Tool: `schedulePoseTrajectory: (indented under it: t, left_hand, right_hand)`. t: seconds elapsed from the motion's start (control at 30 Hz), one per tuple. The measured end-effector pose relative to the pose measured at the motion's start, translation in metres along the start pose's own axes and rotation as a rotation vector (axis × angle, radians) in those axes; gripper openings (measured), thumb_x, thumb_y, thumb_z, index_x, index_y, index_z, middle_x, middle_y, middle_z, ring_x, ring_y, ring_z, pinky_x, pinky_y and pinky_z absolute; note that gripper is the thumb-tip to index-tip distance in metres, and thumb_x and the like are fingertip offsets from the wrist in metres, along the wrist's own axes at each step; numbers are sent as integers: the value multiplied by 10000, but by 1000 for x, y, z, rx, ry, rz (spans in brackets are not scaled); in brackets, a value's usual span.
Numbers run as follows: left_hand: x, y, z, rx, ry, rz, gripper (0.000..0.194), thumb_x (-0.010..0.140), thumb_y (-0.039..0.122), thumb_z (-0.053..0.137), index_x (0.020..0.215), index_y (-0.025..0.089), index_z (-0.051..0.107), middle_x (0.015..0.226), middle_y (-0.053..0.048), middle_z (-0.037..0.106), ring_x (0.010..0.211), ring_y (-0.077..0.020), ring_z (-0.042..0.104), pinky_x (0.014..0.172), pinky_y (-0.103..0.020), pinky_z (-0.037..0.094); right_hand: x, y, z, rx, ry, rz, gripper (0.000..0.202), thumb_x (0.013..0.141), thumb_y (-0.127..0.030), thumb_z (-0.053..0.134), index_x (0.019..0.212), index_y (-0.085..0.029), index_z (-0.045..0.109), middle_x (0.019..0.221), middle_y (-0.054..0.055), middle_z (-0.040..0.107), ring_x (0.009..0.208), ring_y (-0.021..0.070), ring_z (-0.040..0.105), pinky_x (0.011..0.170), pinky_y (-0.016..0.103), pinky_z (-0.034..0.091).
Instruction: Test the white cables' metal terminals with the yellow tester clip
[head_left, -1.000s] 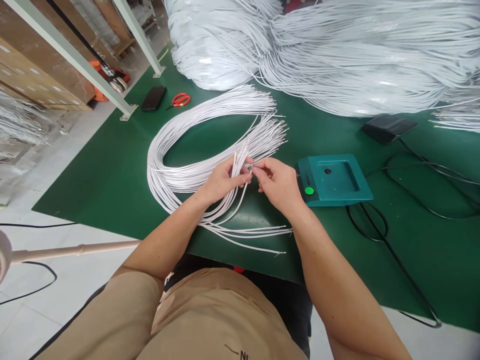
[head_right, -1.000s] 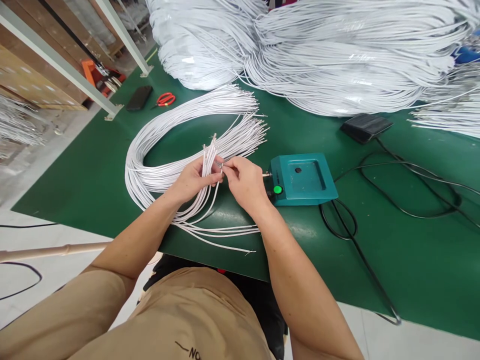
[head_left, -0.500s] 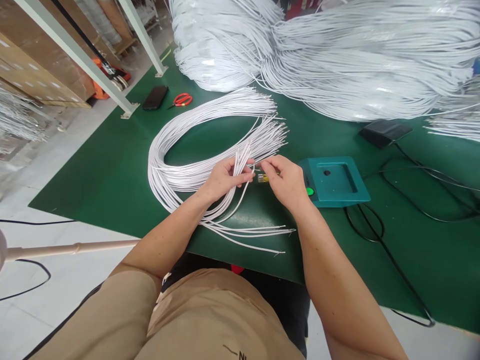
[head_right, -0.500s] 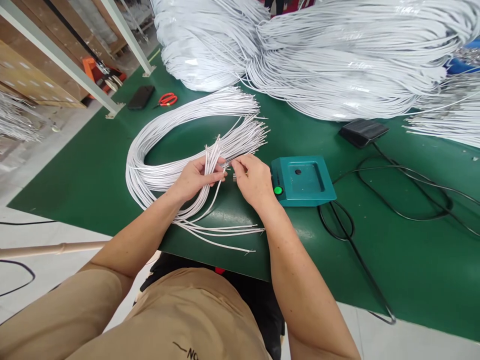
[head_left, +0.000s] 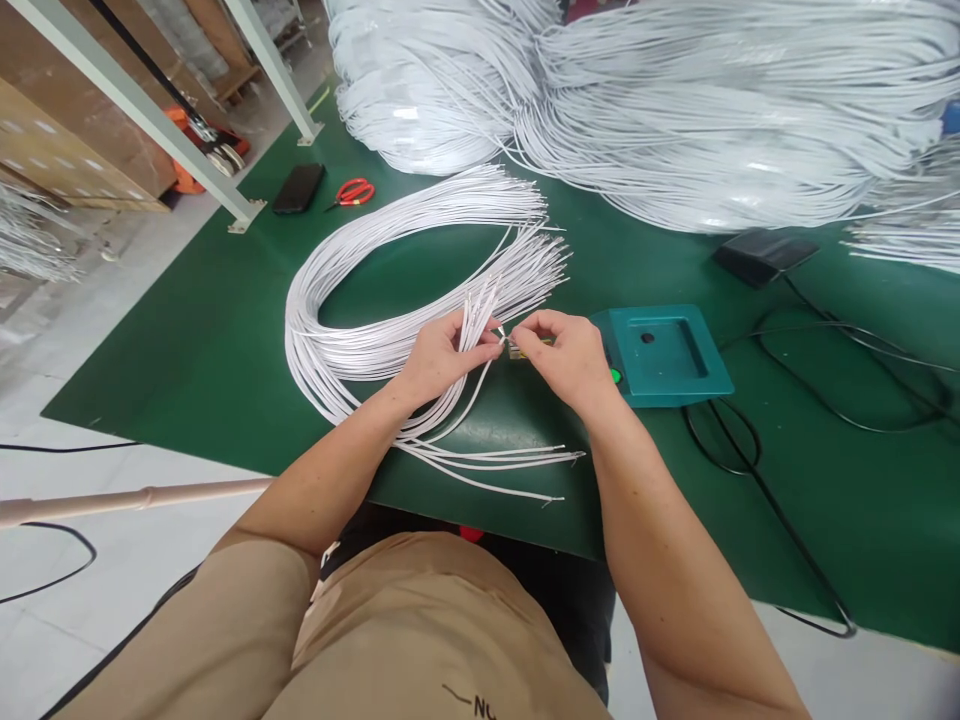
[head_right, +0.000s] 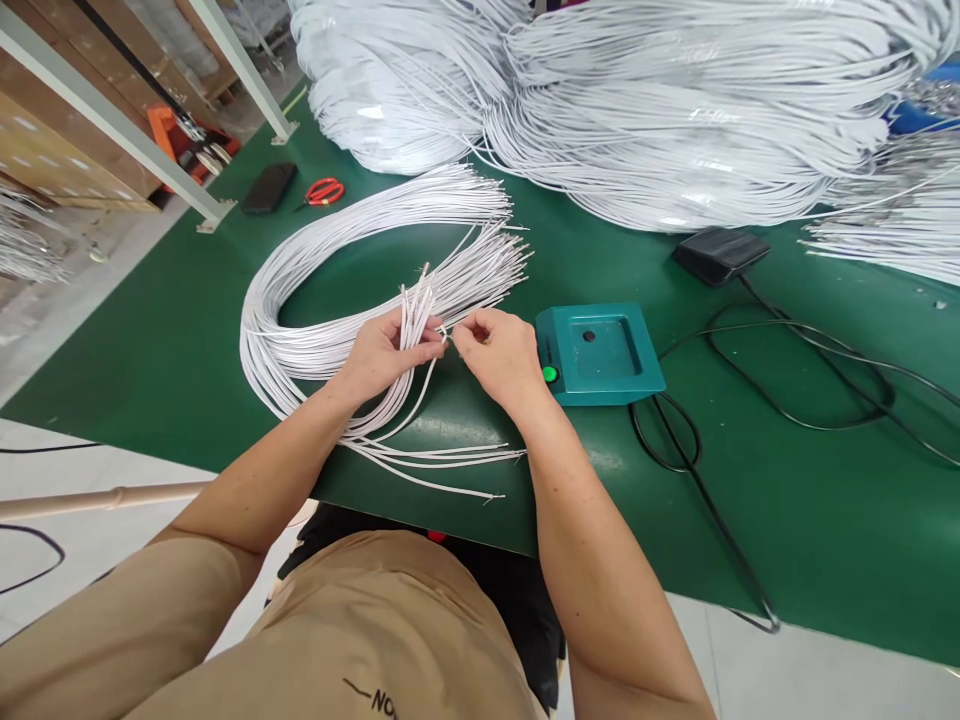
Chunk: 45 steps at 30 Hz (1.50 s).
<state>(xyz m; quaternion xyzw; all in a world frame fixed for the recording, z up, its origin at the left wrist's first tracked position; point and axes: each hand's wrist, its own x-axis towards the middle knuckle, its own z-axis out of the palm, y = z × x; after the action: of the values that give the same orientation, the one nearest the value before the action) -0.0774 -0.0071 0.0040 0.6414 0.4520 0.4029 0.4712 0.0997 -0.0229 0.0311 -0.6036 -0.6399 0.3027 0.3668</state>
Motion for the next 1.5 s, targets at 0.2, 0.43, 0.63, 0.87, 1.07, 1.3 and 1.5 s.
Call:
schedulePoseTrajectory:
  t: [0.2,0.43,0.63,0.87,1.07,1.3,1.5]
  left_hand:
    - [1,4,-2,41,3,5,354,703,317,764,1005,148,694,852,-31,720,791,-163,665,817,-314,518]
    - [5,-5,2,-238,-89,-132,377,679,274,786,1004,140,652,746,2,661,660,-117,642,620,-232,510]
    - [7,-8,6,-247,-125,-172,320,709,250,751,979,145,614,733,9,636,658,-101,626,607,-211,512]
    - [5,-14,7,-121,-171,-170,240,741,258,707,908,160,567,766,-3,665,667,-127,656,684,-268,541]
    - [7,-18,12,-55,-161,-165,222,737,246,689,888,172,543,748,10,675,623,-134,663,669,-275,533]
    - [8,-18,14,24,-168,-147,207,730,244,683,878,174,556,763,6,687,620,-149,677,687,-285,524]
    - [9,-17,12,29,-206,-105,175,725,219,666,849,173,552,743,13,662,623,-147,657,682,-290,517]
  right_hand:
    - [-1,0,-2,21,46,-111,157,839,-289,545,838,-199,673,853,22,701,768,165,597,708,281,429]
    - [-2,6,0,-514,-26,-464,255,936,-214,434,796,-180,645,852,87,696,845,227,574,810,366,370]
    - [-3,10,-22,-739,-55,-377,97,847,-211,565,859,-175,655,874,95,709,864,258,575,927,422,345]
    - [5,15,-35,-795,-227,-362,191,770,-100,492,697,-190,643,719,82,679,747,237,554,825,407,381]
    - [3,19,-35,-755,-168,-380,208,721,-61,479,670,-198,627,675,71,646,724,221,504,814,398,390]
    - [4,25,-34,-705,-123,-370,220,737,-52,476,687,-204,628,646,56,595,704,213,519,952,441,404]
    - [2,27,-34,-662,-107,-347,218,765,-79,480,714,-208,648,651,47,569,735,218,540,1028,479,386]
